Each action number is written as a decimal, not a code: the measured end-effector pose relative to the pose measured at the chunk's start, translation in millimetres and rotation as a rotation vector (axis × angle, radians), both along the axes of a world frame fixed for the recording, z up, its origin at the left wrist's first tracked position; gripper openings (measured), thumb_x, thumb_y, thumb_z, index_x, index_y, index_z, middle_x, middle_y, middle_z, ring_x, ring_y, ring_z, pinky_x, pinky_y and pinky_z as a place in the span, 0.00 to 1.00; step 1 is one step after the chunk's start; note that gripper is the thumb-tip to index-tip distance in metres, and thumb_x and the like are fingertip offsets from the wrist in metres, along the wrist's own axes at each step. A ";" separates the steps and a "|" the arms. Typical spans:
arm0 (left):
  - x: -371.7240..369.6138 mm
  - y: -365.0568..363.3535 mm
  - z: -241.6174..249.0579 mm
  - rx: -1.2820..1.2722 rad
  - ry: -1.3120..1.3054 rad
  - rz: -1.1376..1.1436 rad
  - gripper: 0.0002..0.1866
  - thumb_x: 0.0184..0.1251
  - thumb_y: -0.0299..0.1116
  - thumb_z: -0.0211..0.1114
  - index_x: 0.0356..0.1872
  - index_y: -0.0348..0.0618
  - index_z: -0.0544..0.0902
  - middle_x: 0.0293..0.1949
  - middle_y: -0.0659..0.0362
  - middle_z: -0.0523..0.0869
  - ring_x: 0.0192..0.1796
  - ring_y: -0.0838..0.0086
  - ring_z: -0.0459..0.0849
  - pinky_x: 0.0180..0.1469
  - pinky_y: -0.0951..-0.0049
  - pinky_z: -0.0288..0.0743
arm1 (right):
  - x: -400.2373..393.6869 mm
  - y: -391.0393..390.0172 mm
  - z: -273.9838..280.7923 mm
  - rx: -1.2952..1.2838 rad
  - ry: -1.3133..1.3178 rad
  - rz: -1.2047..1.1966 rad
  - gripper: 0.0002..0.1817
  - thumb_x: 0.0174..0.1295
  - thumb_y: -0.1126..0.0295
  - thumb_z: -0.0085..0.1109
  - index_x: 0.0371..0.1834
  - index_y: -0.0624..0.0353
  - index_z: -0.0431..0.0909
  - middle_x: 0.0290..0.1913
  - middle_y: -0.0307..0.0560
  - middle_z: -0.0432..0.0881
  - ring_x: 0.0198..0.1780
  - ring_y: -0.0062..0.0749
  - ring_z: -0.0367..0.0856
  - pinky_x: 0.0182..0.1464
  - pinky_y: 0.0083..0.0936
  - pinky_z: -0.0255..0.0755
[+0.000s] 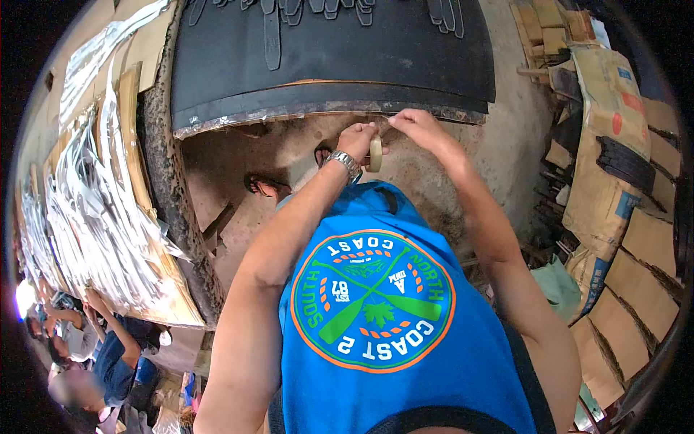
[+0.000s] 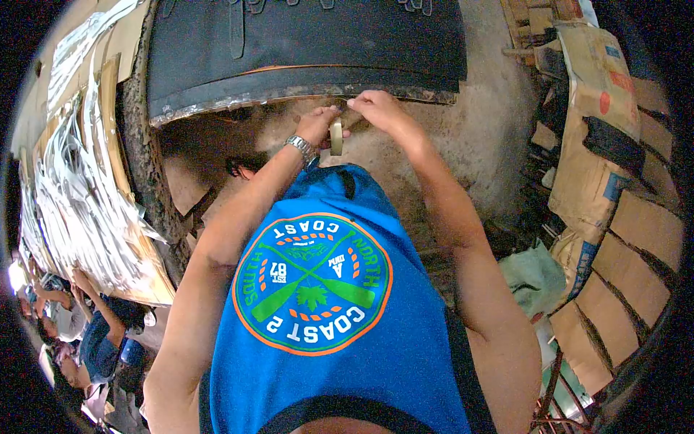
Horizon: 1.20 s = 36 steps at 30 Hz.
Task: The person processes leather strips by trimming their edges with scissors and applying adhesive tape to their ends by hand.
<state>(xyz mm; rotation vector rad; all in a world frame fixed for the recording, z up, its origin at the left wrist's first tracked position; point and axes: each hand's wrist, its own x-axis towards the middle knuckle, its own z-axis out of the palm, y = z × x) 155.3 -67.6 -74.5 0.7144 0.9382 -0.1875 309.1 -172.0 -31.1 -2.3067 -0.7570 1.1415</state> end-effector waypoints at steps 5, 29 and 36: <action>3.8 -0.3 5.9 0.030 0.021 0.071 0.12 0.73 0.38 0.58 0.37 0.39 0.78 0.29 0.57 0.80 0.27 0.66 0.87 0.24 0.69 0.82 | 8.5 -5.5 -20.1 0.018 0.177 -0.028 0.23 0.59 0.48 0.64 0.37 0.61 0.87 0.28 0.42 0.84 0.32 0.27 0.80 0.37 0.29 0.72; 6.8 11.3 -29.3 0.727 0.158 -0.659 0.20 0.66 0.49 0.56 0.31 0.44 0.88 0.34 0.51 0.90 0.37 0.60 0.89 0.46 0.61 0.80 | -10.4 -24.8 -38.3 0.068 0.267 -0.176 0.20 0.62 0.51 0.63 0.35 0.60 0.83 0.28 0.35 0.77 0.35 0.22 0.73 0.38 0.25 0.68; -5.8 0.4 -2.6 0.264 -0.077 -0.331 0.06 0.67 0.31 0.62 0.36 0.38 0.79 0.32 0.56 0.84 0.32 0.67 0.88 0.29 0.69 0.85 | -40.3 -25.9 -24.0 0.238 0.244 -0.247 0.15 0.60 0.57 0.64 0.38 0.59 0.83 0.35 0.40 0.83 0.40 0.25 0.78 0.43 0.28 0.72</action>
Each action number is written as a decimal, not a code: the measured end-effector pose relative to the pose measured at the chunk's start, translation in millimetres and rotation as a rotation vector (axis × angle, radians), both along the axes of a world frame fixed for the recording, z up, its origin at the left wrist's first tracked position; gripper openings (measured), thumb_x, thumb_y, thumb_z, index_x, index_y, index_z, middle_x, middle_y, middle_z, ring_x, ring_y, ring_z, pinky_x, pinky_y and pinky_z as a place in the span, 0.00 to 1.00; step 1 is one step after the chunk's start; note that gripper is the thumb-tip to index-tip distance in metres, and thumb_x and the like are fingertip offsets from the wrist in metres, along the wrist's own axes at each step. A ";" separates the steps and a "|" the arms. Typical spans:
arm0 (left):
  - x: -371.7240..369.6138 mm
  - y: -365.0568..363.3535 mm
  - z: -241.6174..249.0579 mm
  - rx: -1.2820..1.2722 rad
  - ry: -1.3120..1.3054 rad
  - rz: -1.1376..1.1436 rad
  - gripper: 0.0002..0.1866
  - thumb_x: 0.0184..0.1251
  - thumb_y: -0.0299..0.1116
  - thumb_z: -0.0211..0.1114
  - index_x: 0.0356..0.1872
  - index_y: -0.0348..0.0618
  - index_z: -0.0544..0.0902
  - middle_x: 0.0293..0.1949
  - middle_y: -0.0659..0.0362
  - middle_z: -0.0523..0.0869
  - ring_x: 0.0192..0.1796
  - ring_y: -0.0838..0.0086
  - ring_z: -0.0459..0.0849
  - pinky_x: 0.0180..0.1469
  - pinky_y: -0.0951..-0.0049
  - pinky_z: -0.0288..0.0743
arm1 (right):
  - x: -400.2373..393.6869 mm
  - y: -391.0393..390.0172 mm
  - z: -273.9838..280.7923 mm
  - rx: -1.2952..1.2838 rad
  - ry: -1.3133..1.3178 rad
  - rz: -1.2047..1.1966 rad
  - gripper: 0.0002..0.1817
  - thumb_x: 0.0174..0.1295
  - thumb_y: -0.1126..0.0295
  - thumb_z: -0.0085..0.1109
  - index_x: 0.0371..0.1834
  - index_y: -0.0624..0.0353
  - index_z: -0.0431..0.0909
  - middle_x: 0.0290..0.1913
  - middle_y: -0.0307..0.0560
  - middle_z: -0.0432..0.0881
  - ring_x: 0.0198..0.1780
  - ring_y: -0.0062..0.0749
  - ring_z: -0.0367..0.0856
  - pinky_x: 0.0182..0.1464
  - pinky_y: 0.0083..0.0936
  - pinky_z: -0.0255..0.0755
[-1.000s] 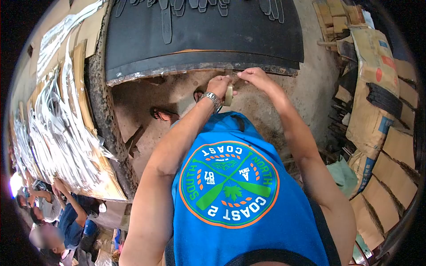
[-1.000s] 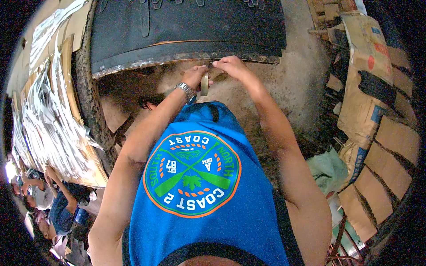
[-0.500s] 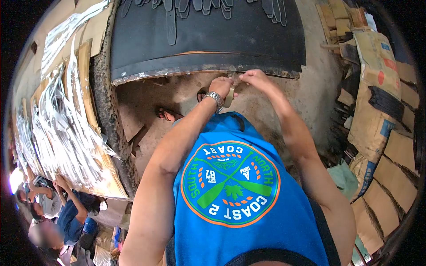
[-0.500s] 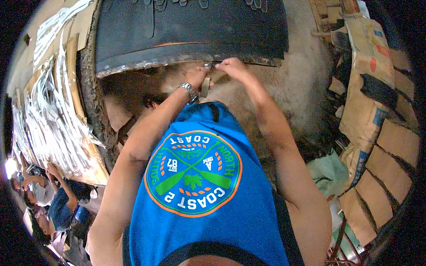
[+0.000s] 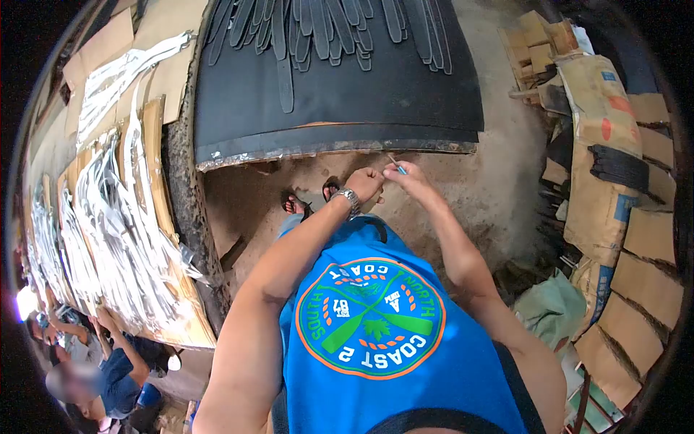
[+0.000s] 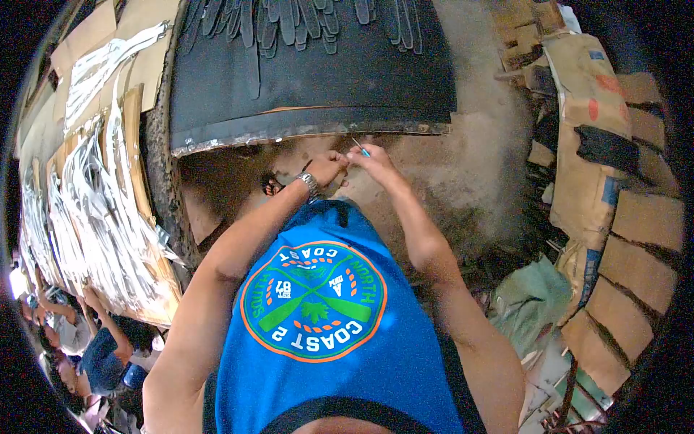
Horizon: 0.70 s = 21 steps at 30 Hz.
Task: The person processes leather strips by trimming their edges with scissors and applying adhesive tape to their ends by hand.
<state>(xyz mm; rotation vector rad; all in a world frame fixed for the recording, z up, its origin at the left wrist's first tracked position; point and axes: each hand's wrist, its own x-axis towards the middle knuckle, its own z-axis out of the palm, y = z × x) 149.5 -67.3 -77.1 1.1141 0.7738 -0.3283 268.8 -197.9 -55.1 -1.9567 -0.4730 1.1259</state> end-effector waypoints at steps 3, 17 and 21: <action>-2.4 -1.4 1.3 -0.033 -0.042 -0.012 0.06 0.67 0.30 0.62 0.38 0.38 0.79 0.33 0.56 0.83 0.30 0.67 0.87 0.29 0.68 0.85 | -3.5 -1.2 -3.4 -0.021 -0.042 -0.014 0.11 0.57 0.62 0.64 0.34 0.59 0.82 0.34 0.41 0.84 0.39 0.24 0.79 0.43 0.28 0.72; -0.3 -10.0 -13.7 -0.353 0.000 0.097 0.11 0.69 0.34 0.62 0.48 0.47 0.72 0.39 0.56 0.82 0.32 0.63 0.88 0.31 0.62 0.84 | 30.5 33.4 24.5 -0.163 -0.575 0.200 0.11 0.58 0.61 0.63 0.34 0.58 0.81 0.31 0.53 0.83 0.36 0.45 0.82 0.39 0.37 0.72; 15.9 -28.8 -10.3 -0.358 0.042 0.203 0.12 0.73 0.42 0.59 0.47 0.47 0.72 0.39 0.55 0.81 0.30 0.63 0.87 0.30 0.61 0.84 | 46.2 40.2 22.4 -0.198 -0.604 0.318 0.12 0.58 0.60 0.64 0.36 0.56 0.81 0.33 0.57 0.83 0.40 0.56 0.82 0.40 0.44 0.72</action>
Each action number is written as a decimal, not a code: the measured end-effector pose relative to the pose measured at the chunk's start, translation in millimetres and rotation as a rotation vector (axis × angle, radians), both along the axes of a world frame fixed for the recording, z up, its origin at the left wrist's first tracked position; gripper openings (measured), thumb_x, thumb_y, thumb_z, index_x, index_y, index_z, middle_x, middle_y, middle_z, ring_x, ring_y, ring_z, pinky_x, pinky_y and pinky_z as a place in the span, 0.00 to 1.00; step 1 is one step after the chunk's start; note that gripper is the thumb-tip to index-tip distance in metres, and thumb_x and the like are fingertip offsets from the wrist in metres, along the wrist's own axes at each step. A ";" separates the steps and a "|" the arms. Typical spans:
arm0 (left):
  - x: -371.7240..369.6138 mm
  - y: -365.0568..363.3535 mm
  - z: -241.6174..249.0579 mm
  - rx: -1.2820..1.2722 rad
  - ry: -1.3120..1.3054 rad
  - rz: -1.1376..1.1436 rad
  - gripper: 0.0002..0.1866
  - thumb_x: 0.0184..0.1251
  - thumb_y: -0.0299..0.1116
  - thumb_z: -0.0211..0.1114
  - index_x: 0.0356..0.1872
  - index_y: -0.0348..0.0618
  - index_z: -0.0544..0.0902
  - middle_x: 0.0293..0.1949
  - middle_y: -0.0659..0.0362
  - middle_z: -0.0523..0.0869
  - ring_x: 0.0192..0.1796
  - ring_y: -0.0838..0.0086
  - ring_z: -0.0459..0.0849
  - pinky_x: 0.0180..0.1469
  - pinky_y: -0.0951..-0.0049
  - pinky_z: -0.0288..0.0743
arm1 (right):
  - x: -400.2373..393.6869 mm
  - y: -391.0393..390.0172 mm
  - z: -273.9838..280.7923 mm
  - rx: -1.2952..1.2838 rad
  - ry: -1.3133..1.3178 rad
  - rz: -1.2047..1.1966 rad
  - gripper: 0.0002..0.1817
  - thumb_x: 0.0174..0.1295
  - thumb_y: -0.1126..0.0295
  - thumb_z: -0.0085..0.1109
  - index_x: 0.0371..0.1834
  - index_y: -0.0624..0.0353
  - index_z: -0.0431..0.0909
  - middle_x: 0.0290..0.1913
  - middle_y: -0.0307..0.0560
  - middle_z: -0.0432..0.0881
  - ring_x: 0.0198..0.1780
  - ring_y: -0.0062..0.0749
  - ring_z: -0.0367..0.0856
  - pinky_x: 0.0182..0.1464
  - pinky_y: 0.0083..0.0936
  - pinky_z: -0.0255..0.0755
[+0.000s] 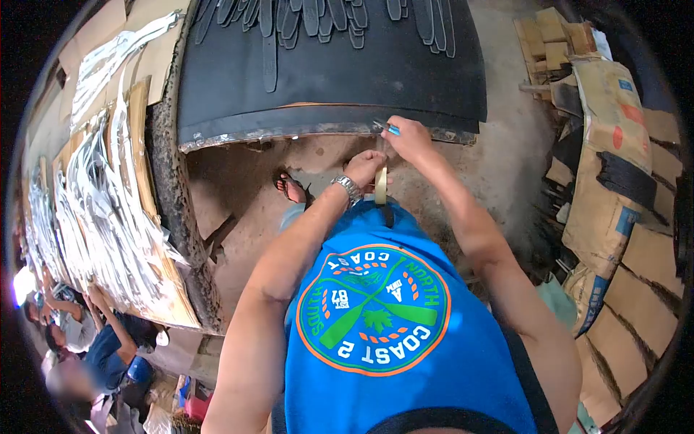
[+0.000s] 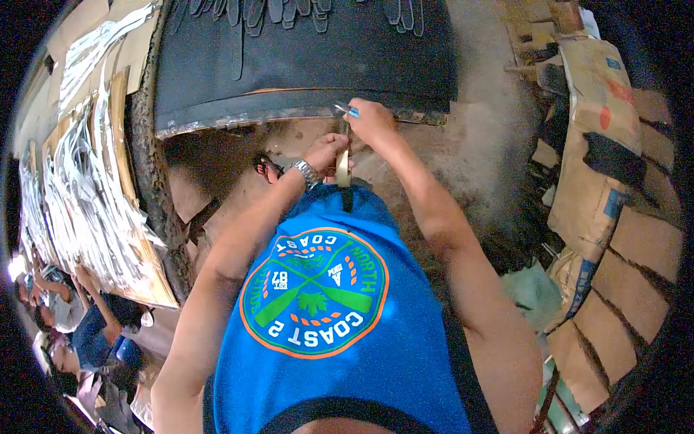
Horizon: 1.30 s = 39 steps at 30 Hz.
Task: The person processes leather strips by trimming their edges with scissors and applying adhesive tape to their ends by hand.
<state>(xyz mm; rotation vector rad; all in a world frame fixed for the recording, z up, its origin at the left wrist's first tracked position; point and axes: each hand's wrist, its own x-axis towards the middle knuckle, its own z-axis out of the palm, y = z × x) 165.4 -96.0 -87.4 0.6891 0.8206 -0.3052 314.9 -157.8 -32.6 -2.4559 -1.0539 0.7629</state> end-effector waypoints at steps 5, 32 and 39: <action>-5.7 -1.5 2.2 0.040 0.093 0.212 0.16 0.74 0.47 0.57 0.43 0.43 0.74 0.30 0.55 0.82 0.25 0.65 0.85 0.25 0.63 0.82 | -5.5 12.9 -3.2 0.032 -0.013 0.119 0.14 0.60 0.58 0.62 0.35 0.57 0.77 0.30 0.57 0.82 0.39 0.59 0.81 0.39 0.49 0.71; -15.1 -3.3 -3.5 0.301 0.044 0.270 0.17 0.72 0.43 0.60 0.37 0.37 0.83 0.26 0.55 0.83 0.22 0.68 0.86 0.20 0.72 0.78 | 11.1 17.3 -14.9 0.103 0.122 0.037 0.23 0.59 0.52 0.63 0.49 0.55 0.72 0.41 0.57 0.83 0.47 0.52 0.82 0.49 0.42 0.73; -14.9 -6.3 21.0 0.396 0.009 0.214 0.16 0.74 0.44 0.58 0.38 0.39 0.80 0.27 0.55 0.86 0.25 0.74 0.85 0.27 0.72 0.80 | 19.6 10.4 -1.6 0.065 0.176 -0.011 0.24 0.58 0.50 0.64 0.52 0.53 0.75 0.47 0.56 0.84 0.51 0.54 0.82 0.52 0.44 0.73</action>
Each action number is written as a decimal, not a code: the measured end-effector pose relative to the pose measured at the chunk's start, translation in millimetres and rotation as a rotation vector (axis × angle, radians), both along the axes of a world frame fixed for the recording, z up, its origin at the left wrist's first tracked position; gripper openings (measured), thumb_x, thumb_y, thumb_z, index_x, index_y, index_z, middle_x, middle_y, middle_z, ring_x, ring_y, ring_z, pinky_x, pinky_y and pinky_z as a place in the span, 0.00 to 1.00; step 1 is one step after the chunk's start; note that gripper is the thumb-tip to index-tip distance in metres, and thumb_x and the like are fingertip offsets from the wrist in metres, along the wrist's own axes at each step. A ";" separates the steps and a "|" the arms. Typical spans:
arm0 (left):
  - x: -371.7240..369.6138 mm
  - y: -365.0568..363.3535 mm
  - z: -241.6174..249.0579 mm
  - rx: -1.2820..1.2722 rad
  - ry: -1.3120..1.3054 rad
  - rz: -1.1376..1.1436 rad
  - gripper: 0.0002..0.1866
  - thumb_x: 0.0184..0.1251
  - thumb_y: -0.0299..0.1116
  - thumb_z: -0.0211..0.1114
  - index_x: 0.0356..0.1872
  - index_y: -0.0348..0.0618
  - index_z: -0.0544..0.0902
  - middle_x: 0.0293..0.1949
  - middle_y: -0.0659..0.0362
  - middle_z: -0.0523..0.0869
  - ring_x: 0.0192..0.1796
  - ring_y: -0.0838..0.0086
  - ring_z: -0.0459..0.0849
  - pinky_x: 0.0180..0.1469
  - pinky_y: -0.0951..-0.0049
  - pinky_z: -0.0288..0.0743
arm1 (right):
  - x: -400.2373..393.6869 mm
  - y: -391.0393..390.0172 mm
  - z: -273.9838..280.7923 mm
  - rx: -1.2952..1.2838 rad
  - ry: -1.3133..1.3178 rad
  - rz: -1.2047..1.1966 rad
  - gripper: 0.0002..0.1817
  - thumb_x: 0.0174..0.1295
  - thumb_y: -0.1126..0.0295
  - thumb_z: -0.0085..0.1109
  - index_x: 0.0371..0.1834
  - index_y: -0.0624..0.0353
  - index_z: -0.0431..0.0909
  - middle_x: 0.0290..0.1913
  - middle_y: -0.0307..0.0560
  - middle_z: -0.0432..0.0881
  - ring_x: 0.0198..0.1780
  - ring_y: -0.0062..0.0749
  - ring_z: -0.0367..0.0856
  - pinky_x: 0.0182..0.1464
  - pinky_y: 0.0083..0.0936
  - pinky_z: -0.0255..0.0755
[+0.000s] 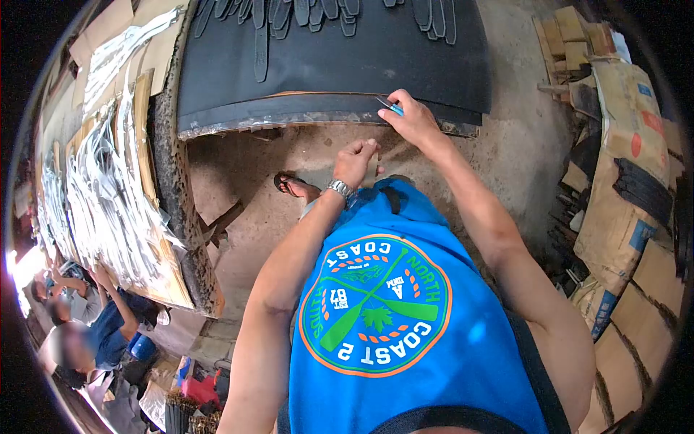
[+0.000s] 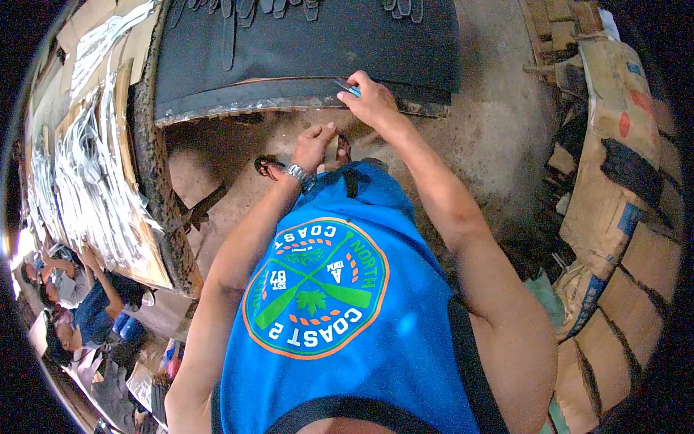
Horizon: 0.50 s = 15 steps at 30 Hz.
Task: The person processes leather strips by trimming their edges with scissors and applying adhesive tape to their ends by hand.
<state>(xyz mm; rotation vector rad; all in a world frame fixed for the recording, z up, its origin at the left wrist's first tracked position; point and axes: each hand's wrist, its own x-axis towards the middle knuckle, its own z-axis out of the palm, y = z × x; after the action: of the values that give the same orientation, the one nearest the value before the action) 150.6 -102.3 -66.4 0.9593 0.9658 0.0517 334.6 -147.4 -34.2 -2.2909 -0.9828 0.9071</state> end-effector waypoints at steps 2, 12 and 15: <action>-0.1 -1.9 -5.8 0.040 -0.039 0.012 0.17 0.73 0.44 0.60 0.40 0.37 0.83 0.30 0.55 0.86 0.25 0.72 0.86 0.25 0.73 0.79 | 1.9 -2.1 -1.4 0.006 -0.018 0.006 0.24 0.58 0.50 0.64 0.52 0.52 0.75 0.47 0.56 0.84 0.51 0.53 0.82 0.52 0.43 0.73; 2.6 9.3 -9.1 0.011 -0.052 0.037 0.17 0.73 0.43 0.60 0.39 0.37 0.83 0.27 0.57 0.83 0.24 0.71 0.86 0.22 0.73 0.77 | 0.4 -2.9 -3.6 0.021 -0.015 -0.001 0.24 0.58 0.50 0.65 0.51 0.53 0.74 0.44 0.55 0.84 0.49 0.52 0.82 0.50 0.43 0.73; 0.9 11.5 -25.6 -0.126 -0.105 0.100 0.16 0.73 0.43 0.60 0.37 0.38 0.82 0.26 0.58 0.83 0.23 0.71 0.85 0.20 0.73 0.77 | -8.1 4.6 -5.1 0.013 -0.068 0.037 0.23 0.58 0.52 0.65 0.50 0.55 0.73 0.41 0.54 0.84 0.47 0.50 0.83 0.49 0.41 0.73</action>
<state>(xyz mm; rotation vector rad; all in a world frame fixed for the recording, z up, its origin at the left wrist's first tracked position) 151.5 -90.8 -92.0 0.7844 0.9089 0.1223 326.5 -142.8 -39.4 -2.3129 -1.0602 0.8399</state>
